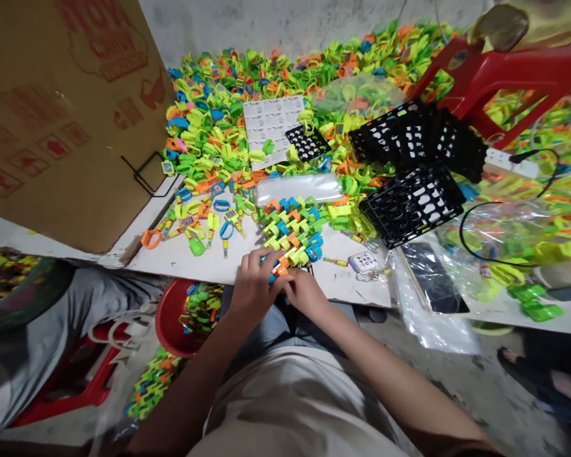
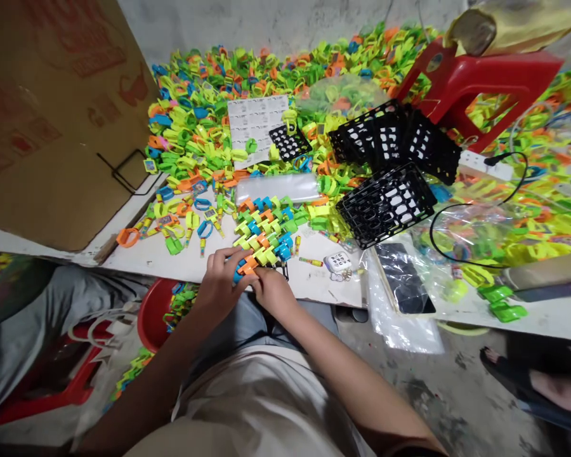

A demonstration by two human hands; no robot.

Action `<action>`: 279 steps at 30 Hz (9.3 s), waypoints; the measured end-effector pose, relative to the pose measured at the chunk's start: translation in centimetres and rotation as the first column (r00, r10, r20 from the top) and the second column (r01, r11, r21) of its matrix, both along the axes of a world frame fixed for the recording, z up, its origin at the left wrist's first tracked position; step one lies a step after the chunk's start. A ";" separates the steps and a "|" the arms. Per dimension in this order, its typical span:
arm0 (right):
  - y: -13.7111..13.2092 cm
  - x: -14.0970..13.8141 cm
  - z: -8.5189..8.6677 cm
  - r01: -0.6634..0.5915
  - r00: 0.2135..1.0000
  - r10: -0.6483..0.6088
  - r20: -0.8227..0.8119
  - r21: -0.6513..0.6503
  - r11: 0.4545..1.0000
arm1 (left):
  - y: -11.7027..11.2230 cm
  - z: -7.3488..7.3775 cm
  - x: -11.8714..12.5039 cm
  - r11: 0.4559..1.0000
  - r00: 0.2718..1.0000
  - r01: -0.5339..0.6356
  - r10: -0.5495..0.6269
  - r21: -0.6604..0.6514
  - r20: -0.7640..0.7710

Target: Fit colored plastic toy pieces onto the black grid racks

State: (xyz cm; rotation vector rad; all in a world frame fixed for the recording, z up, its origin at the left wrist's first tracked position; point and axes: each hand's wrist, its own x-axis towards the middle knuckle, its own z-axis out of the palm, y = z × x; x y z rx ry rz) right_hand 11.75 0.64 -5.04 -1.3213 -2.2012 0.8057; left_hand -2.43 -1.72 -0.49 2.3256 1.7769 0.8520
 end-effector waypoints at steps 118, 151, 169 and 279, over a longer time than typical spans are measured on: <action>-0.4 1.9 -1.1 0.112 0.993 -0.093 -0.077 0.299 0.948 | 2.7 0.6 -5.7 0.929 0.929 -0.369 0.369 -0.008 -0.016; -6.7 2.8 1.3 -0.180 0.973 0.160 -0.164 -0.118 0.976 | 5.7 -2.5 -16.5 0.743 0.733 -0.667 0.643 0.051 0.222; -6.1 1.8 3.0 -0.106 0.747 -0.188 -0.638 -0.393 0.913 | -4.6 2.6 -0.5 0.746 0.804 0.323 0.109 -0.582 0.585; 0.1 6.8 -1.1 0.216 0.841 -0.313 -0.442 -0.257 0.942 | 1.6 2.6 1.4 0.967 0.945 0.206 -0.156 0.153 -0.287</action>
